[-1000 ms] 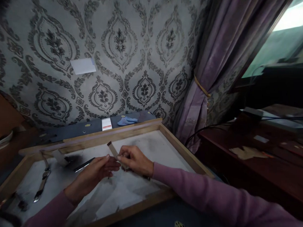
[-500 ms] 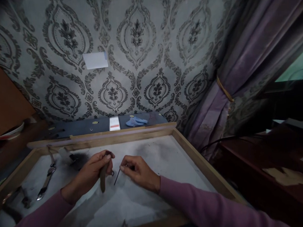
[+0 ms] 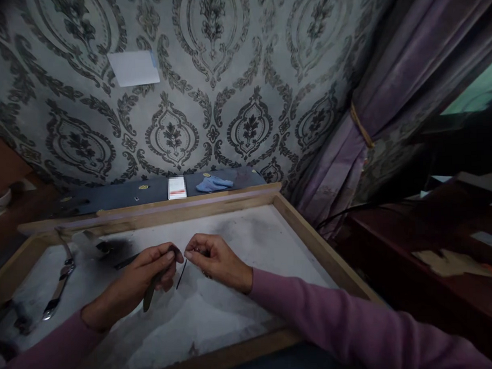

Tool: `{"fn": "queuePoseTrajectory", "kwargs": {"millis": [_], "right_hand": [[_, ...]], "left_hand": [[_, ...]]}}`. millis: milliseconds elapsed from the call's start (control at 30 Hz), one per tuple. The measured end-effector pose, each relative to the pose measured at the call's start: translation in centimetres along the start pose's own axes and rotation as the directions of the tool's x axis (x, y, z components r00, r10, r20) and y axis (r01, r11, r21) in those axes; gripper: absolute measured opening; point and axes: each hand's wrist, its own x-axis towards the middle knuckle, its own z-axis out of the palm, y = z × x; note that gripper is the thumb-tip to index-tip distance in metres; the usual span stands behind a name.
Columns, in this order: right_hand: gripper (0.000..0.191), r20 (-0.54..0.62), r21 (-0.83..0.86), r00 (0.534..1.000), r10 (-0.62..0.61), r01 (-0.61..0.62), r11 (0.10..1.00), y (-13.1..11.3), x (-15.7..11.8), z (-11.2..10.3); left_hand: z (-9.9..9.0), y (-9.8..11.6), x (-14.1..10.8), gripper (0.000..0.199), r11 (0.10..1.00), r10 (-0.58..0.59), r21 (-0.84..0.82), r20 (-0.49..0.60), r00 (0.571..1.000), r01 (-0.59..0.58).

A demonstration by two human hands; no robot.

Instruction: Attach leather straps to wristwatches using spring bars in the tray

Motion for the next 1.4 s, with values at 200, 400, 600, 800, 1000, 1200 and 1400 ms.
{"fn": "queuePoseTrajectory", "kwargs": {"millis": [200, 400, 600, 800, 1000, 1200, 1400], "right_hand": [[0.039, 0.039, -0.024, 0.998, -0.054, 0.055, 0.998, -0.1, 0.0, 0.0], [0.035, 0.064, -0.063, 0.995, -0.075, 0.079, 0.995, -0.2, -0.1, -0.2], [0.032, 0.075, -0.061, 0.993, -0.092, 0.097, 0.993, -0.2, -0.1, -0.2], [0.033, 0.09, -0.066, 0.991, -0.095, 0.101, 0.993, -0.5, -0.1, -0.1], [0.033, 0.081, -0.052, 0.995, -0.064, 0.068, 0.996, -0.3, -0.1, -0.2], [0.033, 0.066, -0.039, 0.998, 0.025, -0.022, 0.999, 0.2, 0.0, -0.5], [0.019, -0.012, -0.497, 0.996, 0.089, -0.083, 0.864, -0.7, -1.0, -2.4]], "left_hand": [[0.4, 0.0, -0.2, 0.034, 0.997, -0.059, 0.051, 0.022, 0.998, 0.058], [0.3, -0.3, -0.2, 0.034, 0.998, -0.062, 0.034, 0.037, 0.997, 0.06], [0.2, -0.2, -0.2, 0.031, 0.995, -0.061, 0.077, 0.05, 0.997, 0.057], [0.1, -0.3, -0.1, 0.03, 0.994, -0.06, 0.097, 0.052, 0.997, 0.055], [0.1, -0.6, -0.3, 0.031, 0.996, -0.07, 0.056, 0.054, 0.996, 0.067], [-0.3, -0.4, 0.0, 0.03, 0.998, -0.048, 0.03, 0.046, 0.998, 0.047], [-0.7, -0.3, -0.2, 0.029, 0.996, -0.046, 0.076, 0.022, 0.999, 0.044]]}}
